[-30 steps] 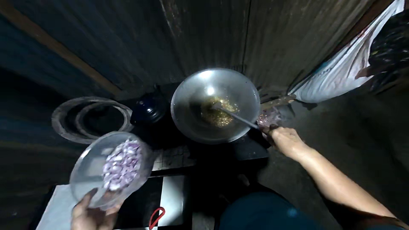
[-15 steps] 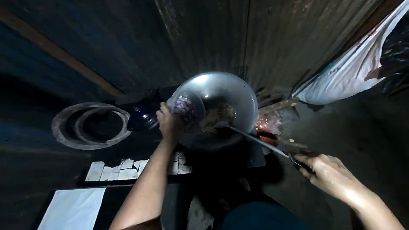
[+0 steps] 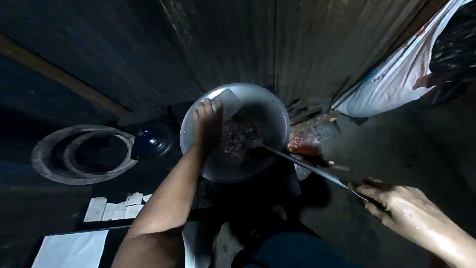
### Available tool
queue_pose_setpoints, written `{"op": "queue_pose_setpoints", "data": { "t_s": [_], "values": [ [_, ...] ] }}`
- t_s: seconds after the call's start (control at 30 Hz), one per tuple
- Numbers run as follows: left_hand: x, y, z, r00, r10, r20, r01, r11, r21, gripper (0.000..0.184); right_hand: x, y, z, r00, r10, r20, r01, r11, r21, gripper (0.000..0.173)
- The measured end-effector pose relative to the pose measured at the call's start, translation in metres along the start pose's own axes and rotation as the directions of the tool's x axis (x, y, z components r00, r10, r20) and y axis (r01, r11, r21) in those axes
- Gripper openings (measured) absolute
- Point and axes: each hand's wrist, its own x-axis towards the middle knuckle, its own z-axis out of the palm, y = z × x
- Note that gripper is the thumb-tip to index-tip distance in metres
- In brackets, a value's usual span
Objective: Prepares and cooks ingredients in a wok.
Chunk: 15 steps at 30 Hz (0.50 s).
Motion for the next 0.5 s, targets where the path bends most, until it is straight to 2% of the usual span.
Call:
{"op": "queue_pose_setpoints", "data": {
  "t_s": [0.07,0.1,0.17,0.23,0.3,0.37,0.5],
  "values": [
    [0.004,-0.006,-0.004,0.987,-0.04,-0.157,0.039,0.999,-0.013,0.055,-0.006,0.005,-0.013,0.999,0.015,0.031,-0.016,1.0,0.02,0.042],
    [0.005,-0.007,-0.007,0.982,-0.037,-0.186,0.036,0.999,-0.012,0.055,-0.009,0.005,-0.019,0.998,0.031,0.058,-0.032,0.999,0.028,0.042],
    [0.002,-0.006,-0.008,0.996,0.018,-0.084,-0.02,1.0,-0.013,0.049,-0.011,0.0,-0.025,0.994,0.047,0.095,-0.049,0.999,0.013,0.044],
    [-0.001,-0.009,-0.006,0.998,0.055,-0.023,-0.055,0.998,0.016,0.049,0.0,-0.011,-0.011,0.995,0.054,0.089,-0.051,0.998,-0.034,0.045],
    [0.001,-0.01,-0.018,0.997,-0.044,-0.055,0.045,0.999,0.001,0.052,0.016,-0.026,0.018,0.99,0.086,0.112,-0.082,0.996,-0.045,0.04],
    [0.0,-0.015,-0.028,0.976,-0.179,-0.121,0.168,0.982,-0.09,0.061,0.023,-0.037,0.043,0.989,0.105,0.109,-0.102,0.994,-0.034,0.035],
    [-0.014,-0.043,-0.005,0.957,-0.287,-0.032,0.278,0.947,-0.163,0.063,-0.003,-0.041,0.036,0.991,0.123,0.053,-0.125,0.991,0.037,0.036]
  ]
}}
